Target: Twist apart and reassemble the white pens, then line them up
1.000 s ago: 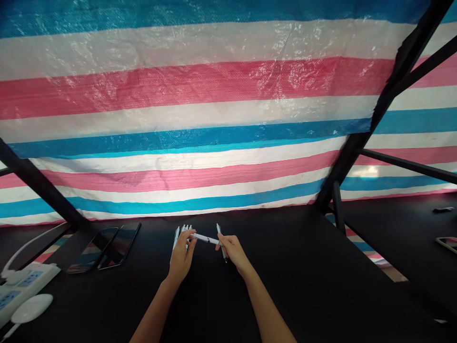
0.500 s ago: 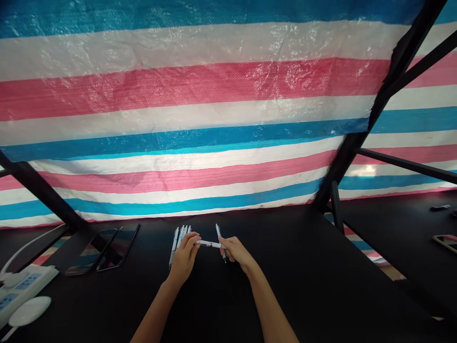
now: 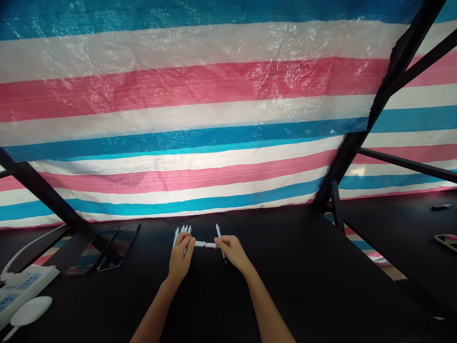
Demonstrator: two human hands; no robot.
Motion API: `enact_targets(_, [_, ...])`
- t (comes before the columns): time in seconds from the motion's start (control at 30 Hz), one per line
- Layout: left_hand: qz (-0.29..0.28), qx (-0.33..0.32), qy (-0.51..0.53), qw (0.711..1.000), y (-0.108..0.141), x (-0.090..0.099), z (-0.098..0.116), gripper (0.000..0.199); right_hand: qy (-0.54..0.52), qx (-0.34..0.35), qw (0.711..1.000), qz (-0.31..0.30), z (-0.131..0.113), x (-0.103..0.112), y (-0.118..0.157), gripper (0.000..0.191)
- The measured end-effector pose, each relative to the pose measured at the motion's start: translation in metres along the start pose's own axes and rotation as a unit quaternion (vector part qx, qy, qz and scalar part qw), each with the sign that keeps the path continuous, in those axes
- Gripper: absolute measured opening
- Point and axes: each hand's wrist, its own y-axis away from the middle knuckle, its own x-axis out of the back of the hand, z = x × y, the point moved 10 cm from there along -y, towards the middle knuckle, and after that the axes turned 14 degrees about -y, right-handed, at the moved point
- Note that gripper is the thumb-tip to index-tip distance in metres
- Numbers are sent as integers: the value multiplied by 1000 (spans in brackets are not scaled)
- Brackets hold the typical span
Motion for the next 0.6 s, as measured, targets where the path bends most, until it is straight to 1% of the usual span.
enact_targets(0.1, [12, 23, 11, 1000, 0, 2, -6, 28, -29, 27, 999, 15, -2, 5, -1, 34])
enact_targets(0.2, [25, 41, 13, 999, -1, 5, -10, 30, -66, 32, 997, 28, -2, 11, -2, 40])
enact_targets(0.3, [29, 46, 12, 998, -1, 6, -10, 31, -70, 3, 997, 37, 5, 12, -2, 43])
enact_targets(0.33, [29, 43, 12, 999, -1, 6, -9, 31, -65, -13, 997, 35, 9, 11, -2, 47])
enact_targets(0.4, [29, 38, 13, 999, -1, 6, -8, 30, -56, -44, 997, 22, 16, 7, -1, 55])
enact_targets(0.43, [30, 37, 14, 999, -1, 6, -8, 30, -54, -54, 997, 12, 19, 5, -1, 56])
enact_targets(0.53, [33, 44, 16, 998, -1, 7, -11, 29, -60, -54, 997, -10, 19, 0, -1, 49])
enact_targets(0.6, [36, 54, 20, 998, -1, 7, -13, 30, -71, -32, 997, -9, 13, 1, -1, 40])
